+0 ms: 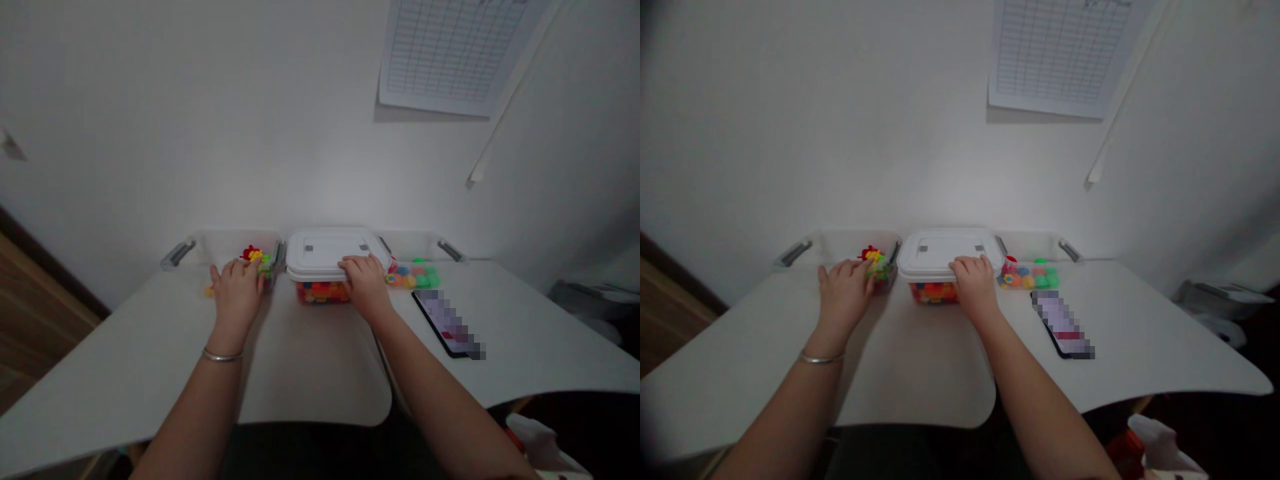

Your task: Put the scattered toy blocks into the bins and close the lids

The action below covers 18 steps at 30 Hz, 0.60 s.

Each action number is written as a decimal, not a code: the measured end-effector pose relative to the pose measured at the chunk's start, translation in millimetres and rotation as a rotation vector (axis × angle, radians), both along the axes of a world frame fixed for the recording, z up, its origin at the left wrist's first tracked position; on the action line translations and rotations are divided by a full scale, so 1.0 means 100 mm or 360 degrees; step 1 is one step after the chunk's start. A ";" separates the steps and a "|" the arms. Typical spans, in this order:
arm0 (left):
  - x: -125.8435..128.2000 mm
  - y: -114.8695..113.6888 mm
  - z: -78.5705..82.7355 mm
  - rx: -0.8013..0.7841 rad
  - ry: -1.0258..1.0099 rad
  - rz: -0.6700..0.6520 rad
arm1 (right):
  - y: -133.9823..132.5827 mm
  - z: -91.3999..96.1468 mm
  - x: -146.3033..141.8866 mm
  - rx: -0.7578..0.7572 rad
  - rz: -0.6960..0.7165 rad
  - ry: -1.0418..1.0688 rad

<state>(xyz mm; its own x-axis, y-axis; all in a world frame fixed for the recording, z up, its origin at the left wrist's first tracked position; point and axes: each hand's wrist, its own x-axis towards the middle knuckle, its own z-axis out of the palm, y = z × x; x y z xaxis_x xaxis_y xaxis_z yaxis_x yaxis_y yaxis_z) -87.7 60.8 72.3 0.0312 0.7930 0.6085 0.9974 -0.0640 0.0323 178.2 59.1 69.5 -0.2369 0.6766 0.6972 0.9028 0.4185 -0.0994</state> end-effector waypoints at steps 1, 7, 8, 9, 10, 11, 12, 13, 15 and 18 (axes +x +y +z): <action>-0.01 0.01 0.00 -0.0006 0.0010 0.0010 | 0.05 0.00 0.00 -0.0007 0.0003 -0.0007; -0.13 0.04 0.04 -0.0102 0.0036 -0.0031 | 0.27 0.02 0.03 -0.0033 -0.0011 -0.0092; -0.15 0.02 0.05 -0.0120 0.0034 -0.0059 | 0.29 0.03 0.03 -0.0033 -0.0019 -0.0110; -0.16 0.00 0.05 -0.0138 0.0030 -0.0085 | 0.31 0.04 0.02 -0.0035 -0.0029 -0.0127; -0.17 -0.04 0.06 -0.0153 0.0027 -0.0109 | 0.32 0.05 0.02 -0.0039 -0.0040 -0.0142; -0.17 -0.08 0.06 -0.0160 0.0024 -0.0123 | 0.33 0.06 0.02 -0.0045 -0.0050 -0.0157; -0.17 -0.12 0.05 -0.0160 0.0023 -0.0129 | 0.34 0.06 0.02 -0.0052 -0.0056 -0.0174; -0.17 -0.17 0.05 -0.0152 0.0021 -0.0130 | 0.34 0.06 0.02 -0.0055 -0.0059 -0.0189; -0.17 -0.27 0.04 -0.0124 0.0019 -0.0134 | 0.34 0.04 0.02 -0.0043 -0.0049 -0.0200; -0.18 -0.42 0.03 -0.0085 -0.0003 -0.0185 | 0.33 0.03 0.03 -0.0024 -0.0008 -0.0182</action>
